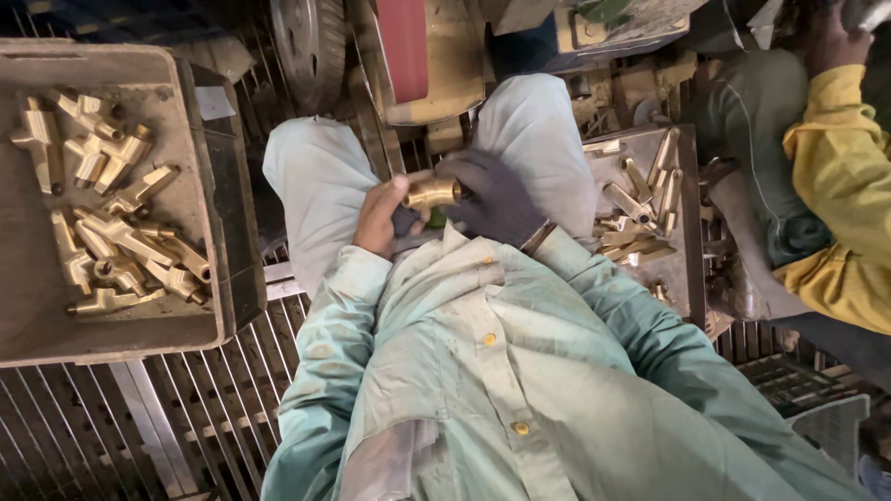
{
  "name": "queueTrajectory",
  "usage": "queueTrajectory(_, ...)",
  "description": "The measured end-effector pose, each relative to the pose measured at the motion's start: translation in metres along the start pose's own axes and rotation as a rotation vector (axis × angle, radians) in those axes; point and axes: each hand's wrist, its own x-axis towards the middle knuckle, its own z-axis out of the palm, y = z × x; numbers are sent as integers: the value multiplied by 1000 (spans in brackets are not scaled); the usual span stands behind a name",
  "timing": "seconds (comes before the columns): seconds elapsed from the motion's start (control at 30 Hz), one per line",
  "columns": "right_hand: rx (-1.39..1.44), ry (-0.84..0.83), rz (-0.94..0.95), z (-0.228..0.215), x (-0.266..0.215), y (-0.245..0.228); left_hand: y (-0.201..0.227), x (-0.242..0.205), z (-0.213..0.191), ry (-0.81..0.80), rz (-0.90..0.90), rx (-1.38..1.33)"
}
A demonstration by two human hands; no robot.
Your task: The person sits on the floor and uses a belt grinder to smooth and shape small brass-colored metal parts. They pick up each part from a bin, press it against the moving belt, rotate it to grind different edges, and then place the finished part on a nearby metal tray.
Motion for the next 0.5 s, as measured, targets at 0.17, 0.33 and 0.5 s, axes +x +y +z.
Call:
queueTrajectory(0.17,373,-109,360,-3,-5,-8,-2,-4,5,117,202,210)
queueTrajectory(0.33,485,-165,475,-3,-1,-5,2,2,4,179,391,418)
queueTrajectory(0.5,656,-229,599,0,6,18,13,21,0,202,440,317)
